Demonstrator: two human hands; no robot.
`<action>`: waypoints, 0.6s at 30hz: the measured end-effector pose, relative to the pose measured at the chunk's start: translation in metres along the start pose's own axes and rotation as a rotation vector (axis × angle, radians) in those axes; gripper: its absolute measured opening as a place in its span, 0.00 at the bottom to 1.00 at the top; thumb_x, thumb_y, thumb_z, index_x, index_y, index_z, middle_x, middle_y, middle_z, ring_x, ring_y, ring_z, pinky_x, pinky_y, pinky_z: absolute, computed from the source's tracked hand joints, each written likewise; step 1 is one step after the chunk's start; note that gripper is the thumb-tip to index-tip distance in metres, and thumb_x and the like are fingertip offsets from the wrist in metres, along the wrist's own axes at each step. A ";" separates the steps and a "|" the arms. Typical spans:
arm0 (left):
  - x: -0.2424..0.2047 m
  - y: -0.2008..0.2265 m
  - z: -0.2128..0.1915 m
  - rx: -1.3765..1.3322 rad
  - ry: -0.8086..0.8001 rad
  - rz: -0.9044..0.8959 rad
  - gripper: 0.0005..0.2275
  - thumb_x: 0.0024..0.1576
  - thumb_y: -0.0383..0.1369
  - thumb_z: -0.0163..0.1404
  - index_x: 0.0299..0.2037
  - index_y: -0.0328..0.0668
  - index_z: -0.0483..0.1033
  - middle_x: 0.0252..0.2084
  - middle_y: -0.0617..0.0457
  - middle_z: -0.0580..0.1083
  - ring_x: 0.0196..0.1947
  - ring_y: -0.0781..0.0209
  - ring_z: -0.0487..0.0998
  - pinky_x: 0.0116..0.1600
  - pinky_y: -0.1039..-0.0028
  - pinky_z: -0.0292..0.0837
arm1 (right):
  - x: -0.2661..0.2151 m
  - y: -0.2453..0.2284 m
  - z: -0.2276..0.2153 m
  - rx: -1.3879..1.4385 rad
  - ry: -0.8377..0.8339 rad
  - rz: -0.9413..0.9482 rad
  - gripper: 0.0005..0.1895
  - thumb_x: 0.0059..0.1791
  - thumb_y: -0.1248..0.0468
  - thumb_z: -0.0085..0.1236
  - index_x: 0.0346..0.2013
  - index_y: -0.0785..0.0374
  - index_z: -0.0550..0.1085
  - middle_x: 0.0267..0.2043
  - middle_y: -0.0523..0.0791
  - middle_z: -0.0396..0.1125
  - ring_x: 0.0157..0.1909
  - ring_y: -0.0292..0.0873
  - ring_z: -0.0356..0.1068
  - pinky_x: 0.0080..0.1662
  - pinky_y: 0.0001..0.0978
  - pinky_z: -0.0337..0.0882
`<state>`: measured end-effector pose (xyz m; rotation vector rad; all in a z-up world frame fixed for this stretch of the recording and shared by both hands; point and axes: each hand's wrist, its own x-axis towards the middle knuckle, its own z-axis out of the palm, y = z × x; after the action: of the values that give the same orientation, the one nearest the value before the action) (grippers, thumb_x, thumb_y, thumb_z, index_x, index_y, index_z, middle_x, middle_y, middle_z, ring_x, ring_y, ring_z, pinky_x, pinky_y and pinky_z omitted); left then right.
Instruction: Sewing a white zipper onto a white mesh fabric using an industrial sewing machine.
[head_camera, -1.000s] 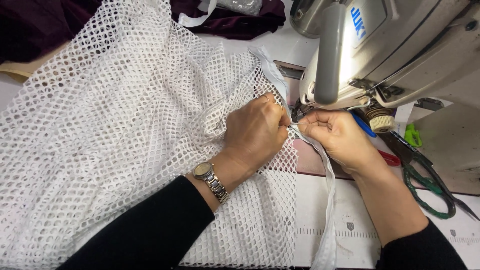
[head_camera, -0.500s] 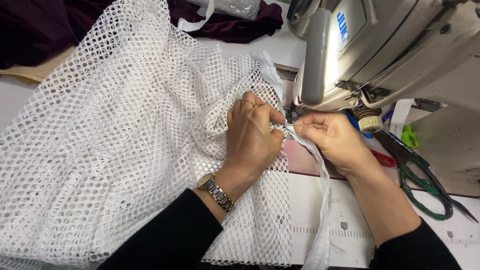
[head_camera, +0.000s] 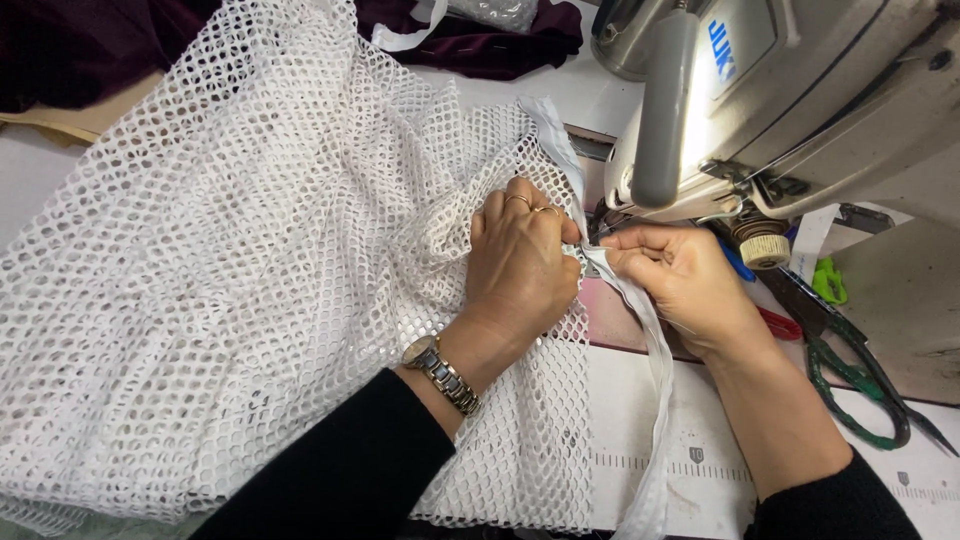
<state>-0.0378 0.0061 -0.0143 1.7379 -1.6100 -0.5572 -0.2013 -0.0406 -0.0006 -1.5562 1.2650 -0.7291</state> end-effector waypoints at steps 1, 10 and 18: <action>0.001 -0.001 0.001 -0.002 0.001 -0.003 0.07 0.44 0.28 0.51 0.32 0.49 0.78 0.44 0.53 0.63 0.50 0.53 0.63 0.58 0.60 0.56 | 0.000 0.000 -0.001 -0.003 -0.002 0.001 0.10 0.40 0.73 0.55 0.35 0.66 0.78 0.24 0.41 0.68 0.25 0.29 0.66 0.27 0.19 0.69; 0.014 -0.012 0.000 -0.013 -0.012 0.091 0.05 0.43 0.30 0.53 0.29 0.48 0.78 0.42 0.52 0.64 0.49 0.51 0.64 0.56 0.60 0.58 | -0.011 -0.002 0.002 -0.238 0.041 -0.095 0.08 0.43 0.69 0.59 0.36 0.68 0.78 0.17 0.40 0.61 0.19 0.26 0.58 0.20 0.16 0.61; 0.031 -0.040 -0.008 -0.185 -0.051 0.437 0.05 0.39 0.28 0.54 0.26 0.46 0.78 0.35 0.49 0.67 0.42 0.45 0.69 0.51 0.56 0.63 | -0.008 -0.001 -0.002 -0.246 0.038 -0.081 0.08 0.44 0.70 0.60 0.38 0.68 0.77 0.18 0.37 0.60 0.20 0.24 0.56 0.21 0.13 0.58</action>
<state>-0.0011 -0.0230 -0.0338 1.1959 -1.8395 -0.5176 -0.2047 -0.0337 0.0020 -1.8086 1.3658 -0.6761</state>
